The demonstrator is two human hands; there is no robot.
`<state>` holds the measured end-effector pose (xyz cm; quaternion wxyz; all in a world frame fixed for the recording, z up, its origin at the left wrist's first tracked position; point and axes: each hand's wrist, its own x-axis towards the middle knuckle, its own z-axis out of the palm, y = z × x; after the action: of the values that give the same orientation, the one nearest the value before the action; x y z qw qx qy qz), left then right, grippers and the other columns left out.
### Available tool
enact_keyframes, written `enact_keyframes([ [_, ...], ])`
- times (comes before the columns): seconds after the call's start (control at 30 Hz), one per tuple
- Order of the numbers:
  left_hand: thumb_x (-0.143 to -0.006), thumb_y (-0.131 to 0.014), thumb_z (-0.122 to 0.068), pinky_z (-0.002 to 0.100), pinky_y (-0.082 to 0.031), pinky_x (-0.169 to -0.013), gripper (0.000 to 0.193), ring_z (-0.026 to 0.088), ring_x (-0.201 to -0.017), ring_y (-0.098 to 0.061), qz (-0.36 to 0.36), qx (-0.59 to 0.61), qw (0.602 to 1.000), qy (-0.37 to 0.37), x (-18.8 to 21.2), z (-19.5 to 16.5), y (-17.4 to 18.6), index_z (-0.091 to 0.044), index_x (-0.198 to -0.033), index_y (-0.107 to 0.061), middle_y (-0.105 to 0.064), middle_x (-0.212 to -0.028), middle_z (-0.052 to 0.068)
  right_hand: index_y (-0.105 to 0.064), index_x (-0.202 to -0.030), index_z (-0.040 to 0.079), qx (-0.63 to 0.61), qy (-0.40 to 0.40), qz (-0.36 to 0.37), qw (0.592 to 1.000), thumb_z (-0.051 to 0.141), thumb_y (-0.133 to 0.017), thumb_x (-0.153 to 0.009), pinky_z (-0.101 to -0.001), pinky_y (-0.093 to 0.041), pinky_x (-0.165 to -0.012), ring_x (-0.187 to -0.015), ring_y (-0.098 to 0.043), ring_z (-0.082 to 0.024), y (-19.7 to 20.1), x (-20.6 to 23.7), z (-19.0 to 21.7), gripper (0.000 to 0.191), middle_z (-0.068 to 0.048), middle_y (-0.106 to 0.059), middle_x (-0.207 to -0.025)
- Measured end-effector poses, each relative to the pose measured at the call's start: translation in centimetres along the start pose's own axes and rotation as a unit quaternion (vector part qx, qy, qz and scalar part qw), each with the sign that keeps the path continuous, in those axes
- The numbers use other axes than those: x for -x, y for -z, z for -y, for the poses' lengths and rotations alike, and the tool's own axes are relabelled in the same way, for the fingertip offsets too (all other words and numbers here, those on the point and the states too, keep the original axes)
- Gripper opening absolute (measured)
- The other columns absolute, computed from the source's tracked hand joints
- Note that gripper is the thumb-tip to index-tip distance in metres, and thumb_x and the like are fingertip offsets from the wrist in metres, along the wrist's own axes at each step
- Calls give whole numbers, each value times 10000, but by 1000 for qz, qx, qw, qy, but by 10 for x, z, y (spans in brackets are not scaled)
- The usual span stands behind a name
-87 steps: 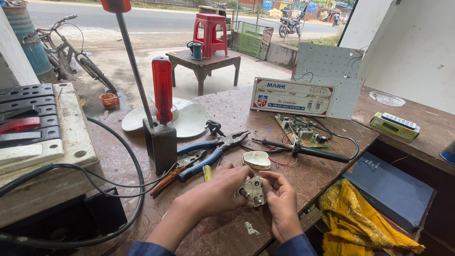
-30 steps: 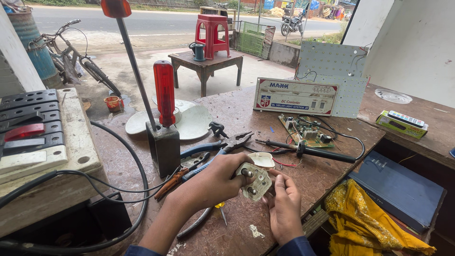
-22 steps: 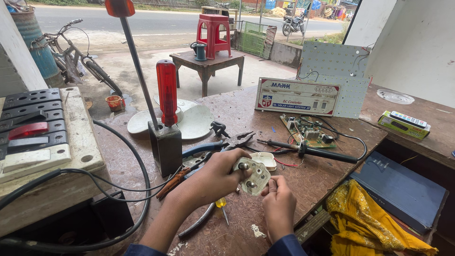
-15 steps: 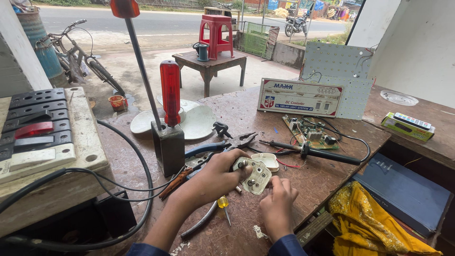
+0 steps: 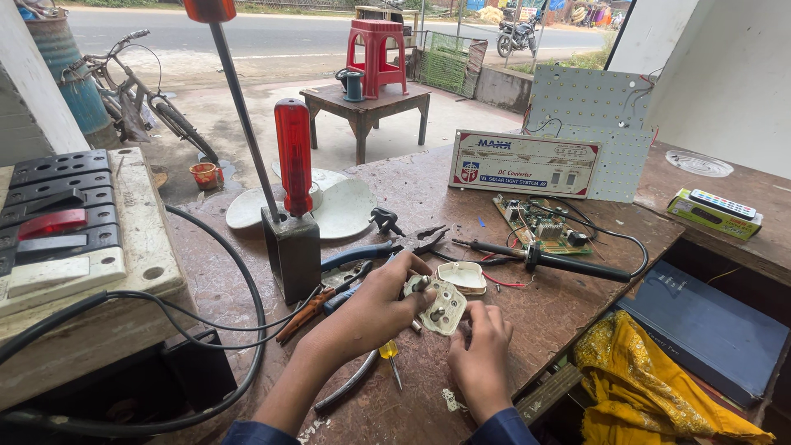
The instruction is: The person disassembles a white electrical plug at a workbench, opening its cover and unscrewing its pin terminals with a screwdriver. They handle the small metal and plastic components, reposition the plug body, and continue working on the terminal screws by hand and with the screwdriver.
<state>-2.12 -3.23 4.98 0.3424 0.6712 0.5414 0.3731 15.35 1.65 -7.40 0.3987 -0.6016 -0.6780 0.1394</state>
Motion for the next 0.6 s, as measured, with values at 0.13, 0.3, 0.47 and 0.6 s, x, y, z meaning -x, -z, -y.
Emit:
enact_keyframes([
  [0.13, -938, -657, -239, 405, -532, -886, 372, 254, -1008, -689, -55, -48, 996, -52, -1, 3, 0, 12, -1204, -588, -690, -1081, 184, -583, -1176, 120, -55, -18, 8, 998, 51, -785, -755, -398, -484, -973, -1154, -526, -223, 19, 4, 17, 472, -53, -571, -1162],
  [0.3, -956, -649, -231, 402, -516, -917, 336, 264, -1054, -682, -83, -54, 994, -49, -4, 8, -3, 2, -1196, -623, -707, -1111, 185, -548, -1328, 134, -263, -58, 45, 962, 44, -810, -780, -323, -550, -937, -1104, -595, -165, 26, 9, 18, 614, -35, -616, -1238],
  [0.47, -917, -634, -146, 411, -584, -818, 275, 274, -900, -753, -68, 29, 997, -37, -4, 15, -27, -12, -1157, -648, -757, -983, 171, -347, -1557, 152, -511, 8, 193, 838, -88, -749, -720, -308, -528, -971, -1154, -631, -185, 21, 13, 4, 959, -124, -613, -1284],
  [0.6, -899, -672, -114, 404, -547, -866, 261, 280, -977, -733, -99, 11, 990, -102, -2, 19, -45, -15, -1140, -654, -749, -1007, 186, -356, -1518, 135, -583, -73, 162, 793, -95, -777, -683, -349, -563, -965, -1153, -672, -201, 11, 15, -7, 963, -144, -647, -1290],
])
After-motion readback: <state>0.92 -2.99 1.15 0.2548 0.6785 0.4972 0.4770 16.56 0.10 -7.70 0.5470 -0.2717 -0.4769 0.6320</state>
